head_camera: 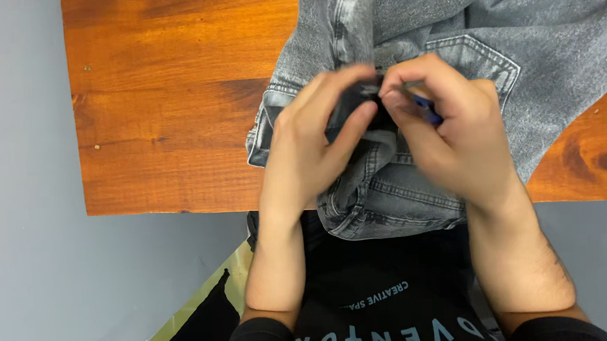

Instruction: The person uses small shears to cut loose threads from the waistband and pocket areas of a pair of grey jeans on a wooden table.

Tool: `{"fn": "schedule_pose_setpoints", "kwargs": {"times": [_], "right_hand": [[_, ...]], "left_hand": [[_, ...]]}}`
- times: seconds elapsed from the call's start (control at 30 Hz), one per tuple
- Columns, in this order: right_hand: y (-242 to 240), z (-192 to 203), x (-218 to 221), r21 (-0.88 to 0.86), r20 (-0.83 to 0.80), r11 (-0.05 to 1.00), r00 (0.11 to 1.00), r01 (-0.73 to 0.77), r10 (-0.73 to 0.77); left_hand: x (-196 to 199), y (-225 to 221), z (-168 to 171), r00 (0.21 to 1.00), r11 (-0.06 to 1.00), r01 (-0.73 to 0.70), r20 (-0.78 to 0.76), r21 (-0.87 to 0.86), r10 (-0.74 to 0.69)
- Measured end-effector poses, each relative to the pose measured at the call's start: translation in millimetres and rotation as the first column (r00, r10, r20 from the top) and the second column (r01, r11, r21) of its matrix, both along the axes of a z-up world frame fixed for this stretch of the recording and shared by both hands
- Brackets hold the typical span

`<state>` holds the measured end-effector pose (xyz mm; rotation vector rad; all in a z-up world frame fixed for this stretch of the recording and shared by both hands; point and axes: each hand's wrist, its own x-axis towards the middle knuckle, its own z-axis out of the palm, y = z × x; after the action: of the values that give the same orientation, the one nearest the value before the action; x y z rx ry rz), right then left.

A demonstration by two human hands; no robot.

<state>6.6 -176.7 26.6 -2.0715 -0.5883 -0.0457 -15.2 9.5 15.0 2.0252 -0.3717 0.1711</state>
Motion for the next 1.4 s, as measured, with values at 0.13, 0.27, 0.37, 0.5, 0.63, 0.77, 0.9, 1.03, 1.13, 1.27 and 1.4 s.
{"fn": "schedule_pose_setpoints", "kwargs": {"times": [0.13, 0.27, 0.37, 0.5, 0.63, 0.77, 0.9, 1.03, 1.13, 1.27, 1.4], "right_hand": [[-2, -1, 1, 0.003, -0.013, 0.999, 0.999, 0.045, -0.045], [0, -1, 2, 0.049, 0.001, 0.998, 0.999, 0.033, -0.033], [4, -1, 1, 0.081, -0.012, 0.997, 1.0, 0.012, -0.011], [9, -4, 0, 0.064, 0.016, 0.998, 1.0, 0.017, -0.018], [13, 1, -9, 0.084, -0.027, 0.996, 1.0, 0.006, -0.003], [8, 1, -19, 0.076, -0.126, 0.995, 0.99, 0.068, -0.058], [-3, 6, -26, -0.046, -0.183, 0.999, 0.983, 0.002, -0.011], [-8, -3, -30, -0.231, -0.096, 0.972, 0.994, 0.031, -0.055], [-9, -4, -27, -0.267, 0.067, 0.962, 0.997, 0.052, -0.036], [-11, -6, -20, -0.368, 0.283, 0.925, 0.959, 0.092, 0.017], [-7, 2, -8, -0.46, 0.427, 0.878, 0.9, 0.131, 0.089]], "left_hand": [[-2, -7, -4, 0.988, 0.998, -0.067, 0.136, -0.006, 0.067], [-3, -8, 3, 0.931, 0.97, -0.219, 0.321, 0.103, 0.176], [-6, -7, 6, 0.94, 0.97, -0.228, 0.281, 0.089, 0.195], [-8, 1, 6, 0.982, 0.982, -0.148, 0.104, -0.114, 0.16], [-13, 8, 21, 0.974, 0.985, -0.173, 0.144, -0.018, 0.174], [-16, 23, 40, 0.993, 0.993, -0.099, 0.067, 0.058, 0.095], [-13, 36, 45, 0.999, 1.0, -0.023, -0.029, 0.019, 0.024], [-14, 40, 47, 0.998, 0.999, -0.024, -0.06, 0.043, 0.027], [-18, 38, 45, 0.996, 0.985, -0.049, 0.083, 0.167, 0.036], [-24, 33, 41, 0.966, 0.948, -0.191, 0.222, 0.255, 0.135], [-31, 27, 35, 0.929, 0.904, -0.325, 0.272, 0.277, 0.25]]}}
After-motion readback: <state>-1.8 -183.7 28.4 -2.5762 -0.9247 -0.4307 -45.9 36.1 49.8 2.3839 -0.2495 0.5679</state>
